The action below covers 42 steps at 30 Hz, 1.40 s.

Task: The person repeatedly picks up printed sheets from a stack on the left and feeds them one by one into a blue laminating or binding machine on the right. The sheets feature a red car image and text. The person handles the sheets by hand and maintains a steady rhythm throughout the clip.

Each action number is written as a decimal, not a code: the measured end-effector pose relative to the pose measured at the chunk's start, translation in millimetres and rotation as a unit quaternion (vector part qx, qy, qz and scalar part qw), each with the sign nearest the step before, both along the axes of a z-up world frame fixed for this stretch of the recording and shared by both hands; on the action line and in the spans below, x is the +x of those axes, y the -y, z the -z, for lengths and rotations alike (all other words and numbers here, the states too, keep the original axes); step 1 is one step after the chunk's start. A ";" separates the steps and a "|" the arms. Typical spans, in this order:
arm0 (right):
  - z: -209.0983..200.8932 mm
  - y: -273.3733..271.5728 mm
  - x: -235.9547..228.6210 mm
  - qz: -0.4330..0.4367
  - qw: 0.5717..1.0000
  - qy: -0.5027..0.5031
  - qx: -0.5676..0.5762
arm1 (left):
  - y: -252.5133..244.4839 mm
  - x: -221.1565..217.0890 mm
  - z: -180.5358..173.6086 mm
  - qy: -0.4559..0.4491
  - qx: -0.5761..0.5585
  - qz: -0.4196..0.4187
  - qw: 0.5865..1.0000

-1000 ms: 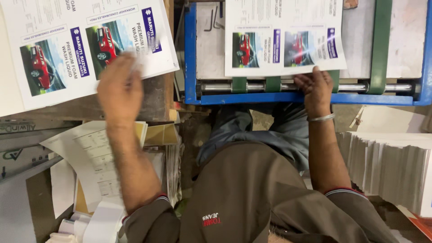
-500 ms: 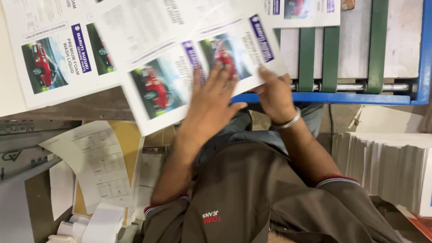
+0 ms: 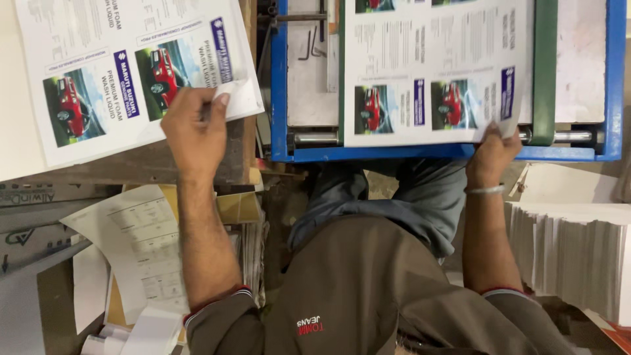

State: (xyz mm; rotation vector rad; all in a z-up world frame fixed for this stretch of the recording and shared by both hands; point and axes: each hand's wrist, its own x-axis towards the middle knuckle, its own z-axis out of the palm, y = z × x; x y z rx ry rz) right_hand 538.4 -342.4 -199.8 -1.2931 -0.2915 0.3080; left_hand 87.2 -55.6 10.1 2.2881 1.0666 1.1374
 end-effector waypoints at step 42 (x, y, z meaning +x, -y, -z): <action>-114.9 -106.4 -140.6 -0.278 0.933 -0.223 0.056 | 94.0 84.6 -15.0 -0.261 0.059 0.178 0.947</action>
